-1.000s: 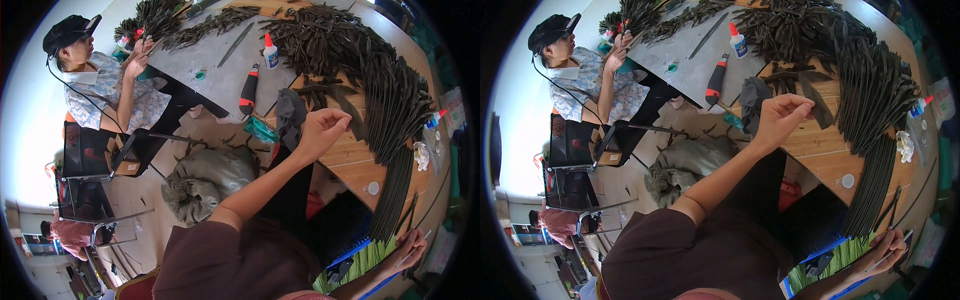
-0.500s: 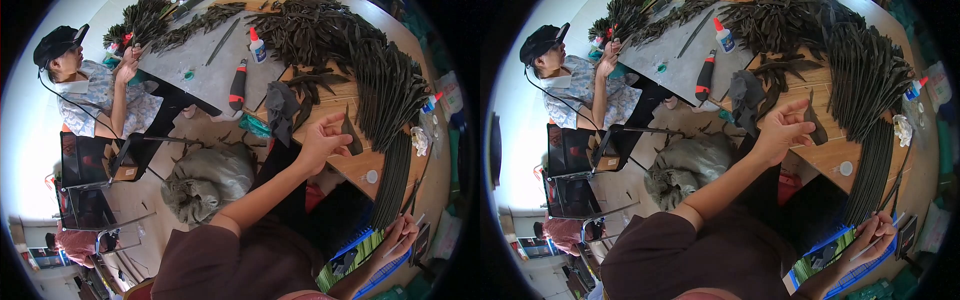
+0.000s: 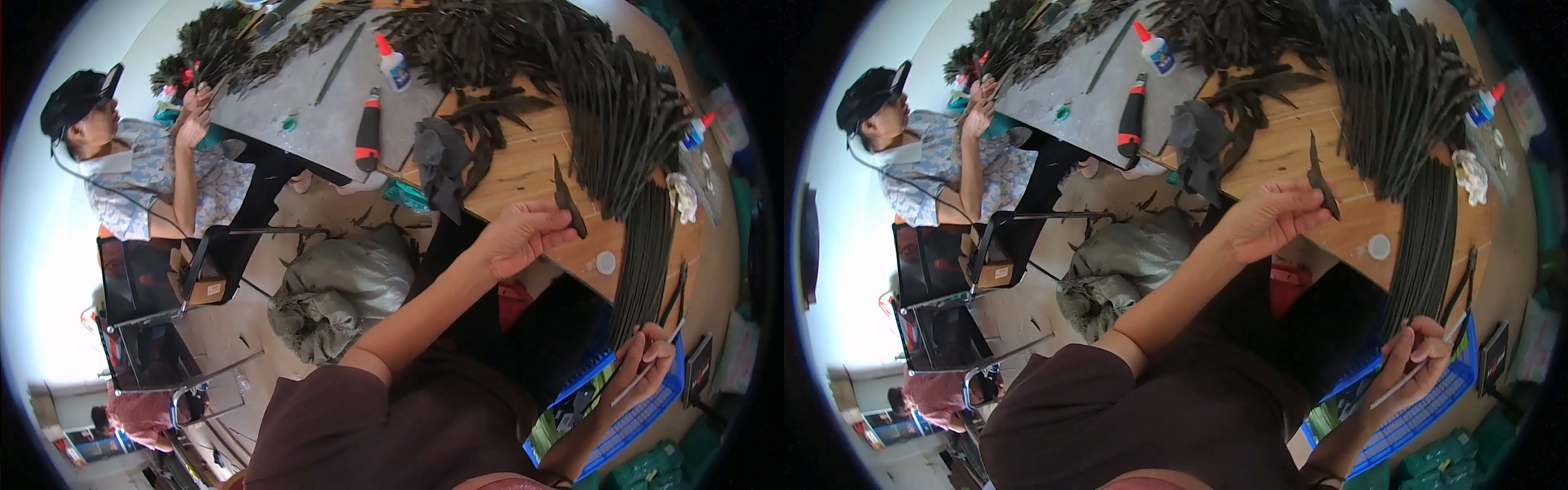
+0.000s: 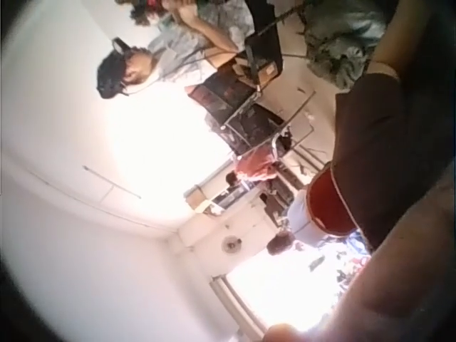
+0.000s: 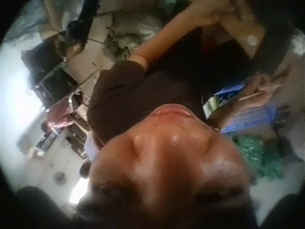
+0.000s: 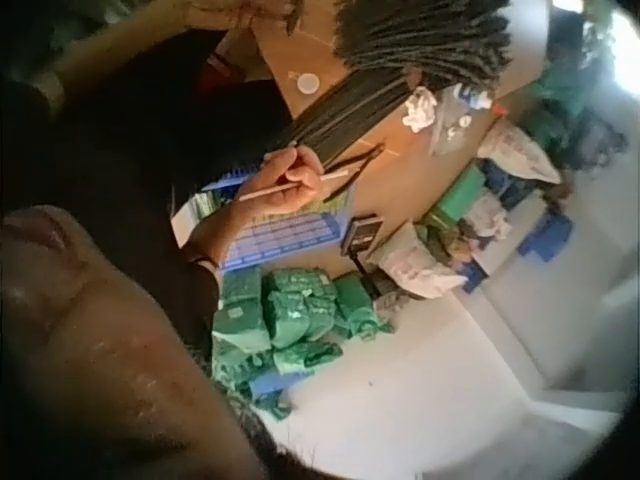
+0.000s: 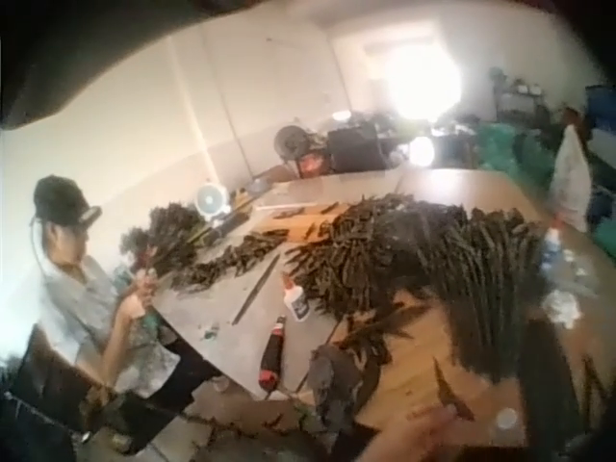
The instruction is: The person assembles decorative branches by applying glue from a glue container to artificial leaves with a glue applicator, then attaching the glued leaves onto wire stems.
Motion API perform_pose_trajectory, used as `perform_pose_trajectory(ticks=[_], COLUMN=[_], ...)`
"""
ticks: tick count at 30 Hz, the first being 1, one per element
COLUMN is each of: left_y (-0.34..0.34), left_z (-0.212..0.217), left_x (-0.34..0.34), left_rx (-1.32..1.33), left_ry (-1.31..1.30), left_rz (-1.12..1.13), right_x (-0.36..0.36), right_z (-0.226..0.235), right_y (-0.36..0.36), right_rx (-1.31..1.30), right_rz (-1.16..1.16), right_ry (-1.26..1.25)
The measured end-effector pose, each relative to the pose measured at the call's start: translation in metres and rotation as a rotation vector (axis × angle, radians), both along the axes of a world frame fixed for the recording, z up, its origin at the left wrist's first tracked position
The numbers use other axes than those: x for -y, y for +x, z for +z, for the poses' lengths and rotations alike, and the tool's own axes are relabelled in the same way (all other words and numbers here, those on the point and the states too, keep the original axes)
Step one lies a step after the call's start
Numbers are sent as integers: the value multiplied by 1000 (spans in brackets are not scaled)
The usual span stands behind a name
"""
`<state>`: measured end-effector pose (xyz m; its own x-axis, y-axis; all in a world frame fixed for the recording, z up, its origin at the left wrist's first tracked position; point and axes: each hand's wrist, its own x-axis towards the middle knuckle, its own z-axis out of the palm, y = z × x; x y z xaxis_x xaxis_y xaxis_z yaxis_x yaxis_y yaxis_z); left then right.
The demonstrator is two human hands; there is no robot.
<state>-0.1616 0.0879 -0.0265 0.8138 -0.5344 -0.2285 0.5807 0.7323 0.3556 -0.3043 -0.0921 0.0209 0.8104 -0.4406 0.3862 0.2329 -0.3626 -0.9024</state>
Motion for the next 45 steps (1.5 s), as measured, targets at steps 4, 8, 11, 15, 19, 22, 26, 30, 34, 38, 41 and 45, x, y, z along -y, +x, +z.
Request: perform_pose_trajectory(ticks=[4, 8, 11, 15, 19, 22, 26, 30, 34, 38, 41, 45], left_y=[-5, -10, -15, -22, -28, -30, -30, -31, -33, -35, -35, -35], left_z=[2, 6, 13, 15, 19, 19, 24, 23, 22, 23, 20, 18], left_x=[-6, -6, 0, 9, 15, 15, 11, 13, 12, 15, 17, 17], left_rx=[107, 208, 201, 274, 251, 251, 286, 285, 325, 339, 315, 330], left_ry=[69, 377, 420, 499, 472, 478, 481, 512, 524, 536, 524, 528], left_rz=[70, 205, 187, 220, 175, 140, 97, 95, 112, 132, 147, 149], right_x=[-6, -10, -13, -15, -13, -12, -11, -8, -9, -10, -14, -16], right_z=[-4, -12, -16, -26, -33, -36, -36, -38, -39, -38, -37, -40], right_y=[2, 3, 4, 9, 12, 14, 13, 13, 12, 11, 10, 10], right_rx=[-4, 34, 37, 10, 31, 39, 17, 11, 1, -32, -75, -51], right_rz=[55, 177, 216, 269, 311, 312, 302, 296, 289, 274, 262, 244], right_ry=[-52, -104, -189, -149, -235, -285, -290, -328, -336, -330, -313, -338])
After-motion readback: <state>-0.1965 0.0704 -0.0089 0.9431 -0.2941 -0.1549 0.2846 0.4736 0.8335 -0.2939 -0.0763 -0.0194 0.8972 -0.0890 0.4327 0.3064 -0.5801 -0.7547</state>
